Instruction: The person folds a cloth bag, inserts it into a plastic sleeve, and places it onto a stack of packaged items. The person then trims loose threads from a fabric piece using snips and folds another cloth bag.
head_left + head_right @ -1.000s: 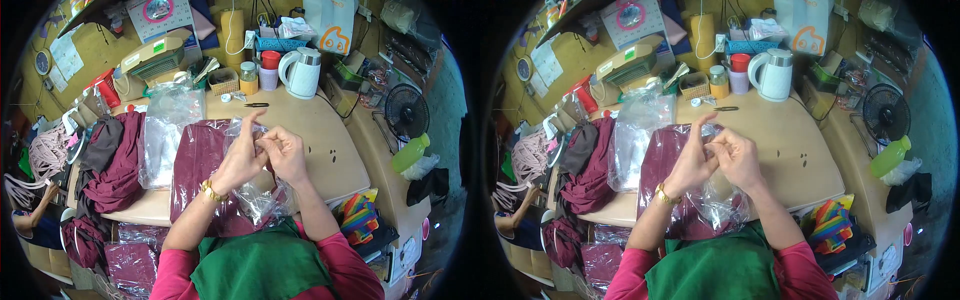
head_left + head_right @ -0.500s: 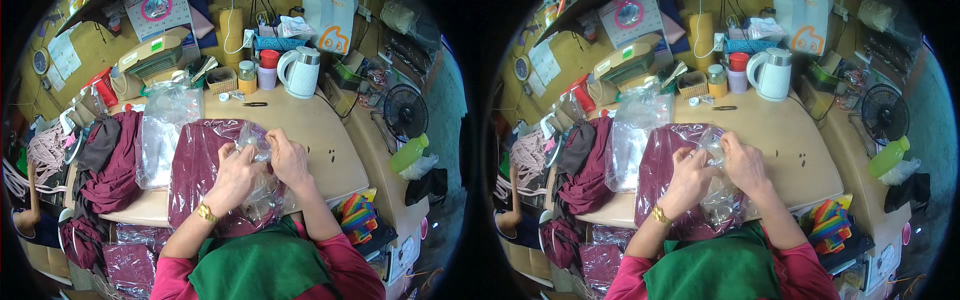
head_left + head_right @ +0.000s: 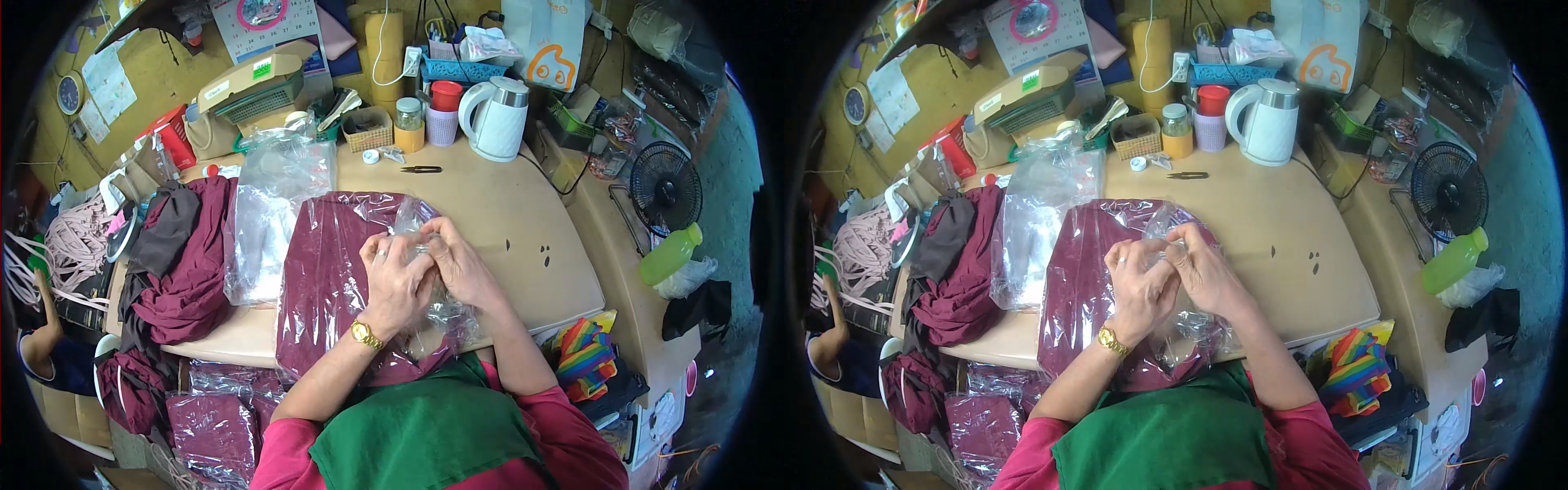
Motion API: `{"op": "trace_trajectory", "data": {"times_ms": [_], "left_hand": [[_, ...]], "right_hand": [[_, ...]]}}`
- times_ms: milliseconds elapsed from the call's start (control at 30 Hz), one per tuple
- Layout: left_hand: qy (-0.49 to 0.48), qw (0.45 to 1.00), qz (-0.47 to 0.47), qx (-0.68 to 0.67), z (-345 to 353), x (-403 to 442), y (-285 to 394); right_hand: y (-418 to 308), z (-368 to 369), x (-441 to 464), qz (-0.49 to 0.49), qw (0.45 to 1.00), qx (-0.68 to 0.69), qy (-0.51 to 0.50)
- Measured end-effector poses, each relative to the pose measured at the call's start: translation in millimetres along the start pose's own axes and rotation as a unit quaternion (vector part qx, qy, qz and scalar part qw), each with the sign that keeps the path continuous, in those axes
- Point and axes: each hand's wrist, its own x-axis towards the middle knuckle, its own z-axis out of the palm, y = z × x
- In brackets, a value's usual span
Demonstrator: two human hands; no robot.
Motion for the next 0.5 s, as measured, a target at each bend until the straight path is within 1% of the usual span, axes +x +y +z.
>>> {"op": "trace_trajectory", "data": {"times_ms": [33, 67, 100, 133, 167, 200, 233, 267, 300, 333, 367, 400, 433, 467, 500], "left_hand": [[0.035, 0.999, 0.015, -0.011, -1.0, 0.3, 2.6], [0.069, 0.997, 0.031, -0.022, -1.9, -0.6, 4.4], [0.053, 0.998, 0.017, -0.024, -3.8, -5.5, 5.7], [0.052, 0.998, 0.017, -0.024, -6.6, -11.6, 6.3], [0.025, 0.999, 0.002, -0.043, -9.8, -17.8, 6.2], [-0.003, 0.998, -0.012, -0.061, -13.0, -23.1, 5.8], [-0.026, 0.996, -0.026, -0.078, -16.2, -27.9, 6.0], [-0.027, 0.996, -0.028, -0.078, -17.2, -29.8, 3.9], [-0.061, 0.989, -0.058, -0.118, -17.3, -32.1, 1.4], [-0.093, 0.979, -0.087, -0.157, -16.8, -33.4, -1.4], [-0.096, 0.973, -0.112, -0.179, -15.9, -33.6, -4.1], [-0.094, 0.973, -0.113, -0.178, -13.5, -33.7, -7.2], [-0.086, 0.944, -0.165, -0.271, -10.9, -33.8, -10.7], [-0.078, 0.903, -0.216, -0.362, -9.7, -33.1, -13.0], [-0.069, 0.921, -0.199, -0.328, -17.8, -25.4, -10.4]], "right_hand": [[3.4, 1.0, 1.3, -0.008, 0.999, 0.012, 0.038], [4.4, -4.0, 0.6, -0.007, 0.999, 0.012, 0.038], [-0.9, -13.8, 0.4, 0.084, 0.991, 0.100, 0.009], [-4.1, -21.4, 0.4, 0.173, 0.967, 0.186, -0.019], [-4.0, -24.8, 1.3, 0.170, 0.972, 0.155, 0.045], [1.1, -31.1, 2.9, 0.170, 0.972, 0.156, 0.046], [10.1, -38.8, 3.7, 0.174, 0.968, 0.157, 0.093], [19.7, -43.1, 2.5, 0.178, 0.961, 0.158, 0.139], [33.6, -40.8, 0.3, 0.117, 0.959, 0.164, 0.199], [12.3, -39.1, -1.7, 0.117, 0.959, 0.164, 0.198], [-16.9, -36.4, -9.3, 0.062, 0.980, 0.031, 0.187], [-44.2, -33.4, -13.6, 0.006, 0.980, -0.102, 0.173], [-60.2, -31.1, -15.8, 0.006, 0.980, -0.101, 0.172], [-73.4, -29.0, -18.6, -0.076, 0.982, -0.147, 0.094], [-79.6, -26.3, -20.9, -0.158, 0.969, -0.190, 0.016]]}}
